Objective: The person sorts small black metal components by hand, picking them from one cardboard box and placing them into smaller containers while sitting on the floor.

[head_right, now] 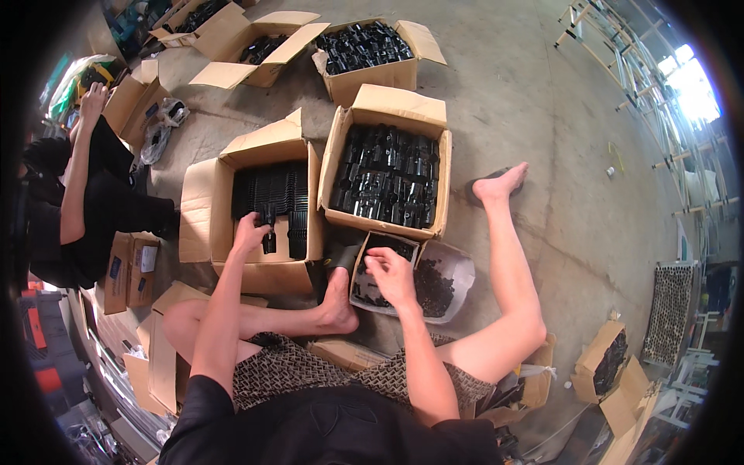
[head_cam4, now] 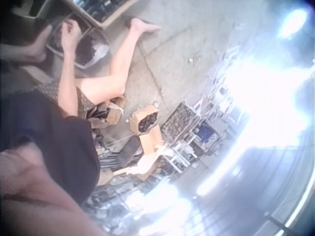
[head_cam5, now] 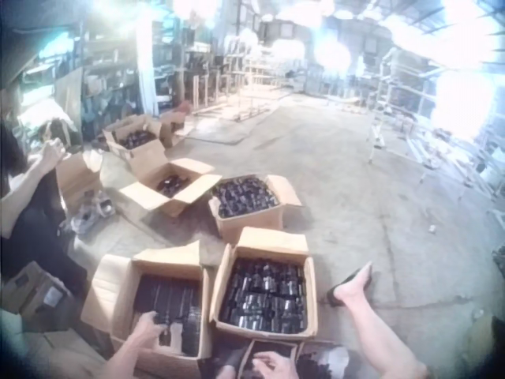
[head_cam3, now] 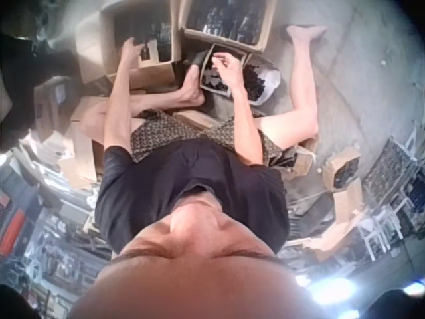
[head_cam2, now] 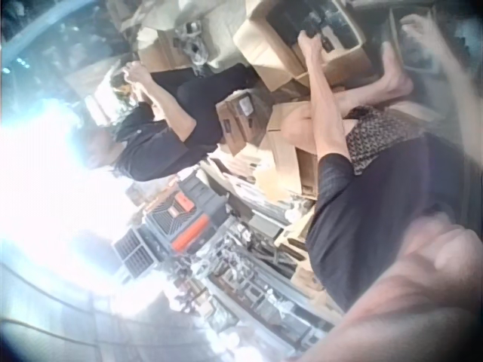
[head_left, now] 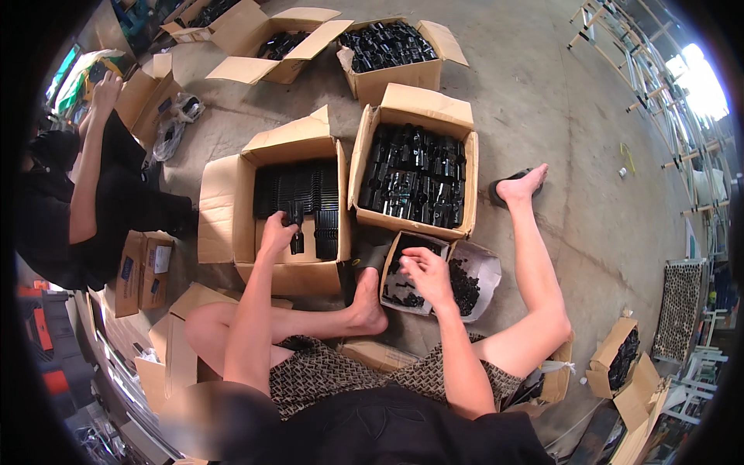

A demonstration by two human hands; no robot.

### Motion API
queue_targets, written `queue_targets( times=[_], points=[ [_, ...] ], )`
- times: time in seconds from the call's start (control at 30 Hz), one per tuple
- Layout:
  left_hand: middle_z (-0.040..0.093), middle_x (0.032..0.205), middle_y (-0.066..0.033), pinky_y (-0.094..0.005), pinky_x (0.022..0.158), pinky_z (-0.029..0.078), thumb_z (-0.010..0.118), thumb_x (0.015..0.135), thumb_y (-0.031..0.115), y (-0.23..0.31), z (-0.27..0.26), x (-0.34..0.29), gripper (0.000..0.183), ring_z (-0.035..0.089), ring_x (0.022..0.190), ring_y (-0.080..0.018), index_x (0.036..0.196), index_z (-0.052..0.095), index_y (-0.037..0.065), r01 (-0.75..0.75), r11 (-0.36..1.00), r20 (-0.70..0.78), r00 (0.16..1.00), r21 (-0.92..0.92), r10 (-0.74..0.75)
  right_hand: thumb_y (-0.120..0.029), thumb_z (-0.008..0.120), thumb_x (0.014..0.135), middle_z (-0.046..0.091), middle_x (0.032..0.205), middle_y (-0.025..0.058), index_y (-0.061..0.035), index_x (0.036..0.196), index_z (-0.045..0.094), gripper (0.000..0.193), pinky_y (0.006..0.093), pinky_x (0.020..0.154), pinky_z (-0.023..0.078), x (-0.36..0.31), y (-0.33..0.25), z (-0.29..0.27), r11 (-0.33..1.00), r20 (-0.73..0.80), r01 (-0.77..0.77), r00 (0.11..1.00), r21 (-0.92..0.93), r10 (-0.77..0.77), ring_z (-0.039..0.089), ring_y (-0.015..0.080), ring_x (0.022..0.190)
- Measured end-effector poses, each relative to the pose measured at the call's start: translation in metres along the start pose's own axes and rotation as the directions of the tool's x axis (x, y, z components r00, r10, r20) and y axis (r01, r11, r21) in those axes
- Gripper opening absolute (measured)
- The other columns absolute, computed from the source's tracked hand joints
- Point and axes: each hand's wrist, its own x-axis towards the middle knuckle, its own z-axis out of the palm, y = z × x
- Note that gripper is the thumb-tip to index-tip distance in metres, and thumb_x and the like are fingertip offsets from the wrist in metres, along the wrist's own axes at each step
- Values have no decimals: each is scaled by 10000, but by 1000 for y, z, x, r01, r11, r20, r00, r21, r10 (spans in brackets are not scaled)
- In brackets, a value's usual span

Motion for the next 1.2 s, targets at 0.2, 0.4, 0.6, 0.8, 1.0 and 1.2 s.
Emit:
queue_targets(
  times=[0.2,0.4,0.6,0.8,1.0,1.2],
  points=[
    [664,1018,-43,-291,779,522,640,895,22,87,15,-84,315,629,892,-132,1200,585,-35,73,811,298,946,-581,129,-241,603,1013,675,1168,132,-17,1419,495,476,290,744,564,-4,4,81,932,324,-164,945,325,53,678,174,937],
    [679,969,-174,-364,783,529,644,879,64,105,67,-142,344,669,867,-233,1191,567,-60,-276,961,64,959,-11,276,-122,599,996,688,1005,108,22,1375,509,415,307,619,594,-21,37,103,936,174,-87,984,340,29,684,155,816],
    [651,1040,-186,-380,835,513,669,926,167,103,92,-151,395,646,940,-266,1219,553,-72,-108,954,103,985,-279,141,-53,627,961,711,991,114,35,1325,516,390,304,609,594,-35,38,91,888,84,-81,995,453,48,683,148,740],
    [660,1024,-139,-341,790,513,594,1004,270,92,103,-149,414,631,888,-207,1272,536,-40,-177,935,-13,983,-306,182,-29,667,922,720,1031,113,29,1251,565,349,272,609,557,-40,34,97,967,-27,106,994,232,-103,676,125,741],
    [665,975,-120,-312,727,516,618,998,243,101,111,-157,465,613,849,-139,1322,492,-66,-37,839,134,983,-543,130,3,644,915,711,981,88,-12,1222,584,313,273,624,551,-41,37,93,966,-46,88,996,242,-79,674,115,746],
    [696,1054,-155,-295,833,524,673,945,171,84,115,-151,482,646,937,-165,1321,542,-100,-54,871,98,988,-488,116,-36,639,942,718,945,51,-4,1122,676,187,256,679,556,-24,50,58,998,47,57,997,31,-59,694,124,788]
  ],
)
